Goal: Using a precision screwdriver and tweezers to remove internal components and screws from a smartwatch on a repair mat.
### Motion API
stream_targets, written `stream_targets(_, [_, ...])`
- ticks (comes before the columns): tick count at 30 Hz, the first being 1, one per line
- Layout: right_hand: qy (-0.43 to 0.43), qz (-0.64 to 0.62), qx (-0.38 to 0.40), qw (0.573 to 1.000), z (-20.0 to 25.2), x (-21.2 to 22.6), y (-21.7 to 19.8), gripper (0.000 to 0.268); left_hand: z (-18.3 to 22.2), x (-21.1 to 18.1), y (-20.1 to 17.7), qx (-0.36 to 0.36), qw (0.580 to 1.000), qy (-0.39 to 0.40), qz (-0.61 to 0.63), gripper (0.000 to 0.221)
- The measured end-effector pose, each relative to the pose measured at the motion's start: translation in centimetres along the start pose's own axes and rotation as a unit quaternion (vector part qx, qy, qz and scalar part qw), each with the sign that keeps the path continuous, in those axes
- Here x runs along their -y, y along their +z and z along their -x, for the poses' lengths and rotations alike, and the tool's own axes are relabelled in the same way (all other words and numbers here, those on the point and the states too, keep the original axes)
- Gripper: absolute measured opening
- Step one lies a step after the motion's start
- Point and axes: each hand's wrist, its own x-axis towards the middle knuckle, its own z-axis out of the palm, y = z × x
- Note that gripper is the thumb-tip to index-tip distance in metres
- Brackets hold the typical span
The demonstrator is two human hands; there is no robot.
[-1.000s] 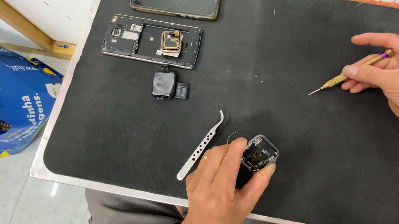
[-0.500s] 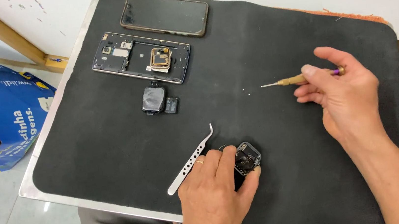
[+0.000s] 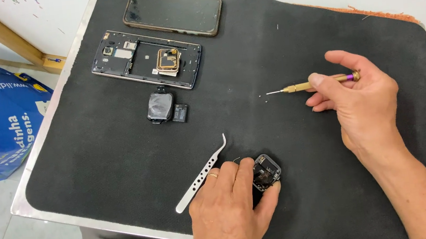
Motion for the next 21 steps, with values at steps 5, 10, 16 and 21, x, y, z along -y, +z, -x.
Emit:
stream_targets(5, [0.003,0.015,-0.009,1.000,0.11,0.17,0.42,0.042,-0.07,-0.04,0.06,0.004,1.000,-0.002,-0.016,0.036])
stream_targets(10, [-0.002,0.019,0.000,1.000,0.15,0.11,0.44,0.037,-0.12,-0.01,0.01,0.004,1.000,0.002,-0.009,0.038])
stream_targets(16, [-0.008,0.020,0.004,1.000,0.38,0.15,0.47,0.036,-0.04,-0.03,-0.02,0.016,1.000,-0.001,-0.011,0.038])
stream_targets(21, [-0.005,0.029,0.002,1.000,0.62,0.55,0.57,0.035,-0.08,-0.03,-0.01,0.006,1.000,0.002,-0.008,0.038])
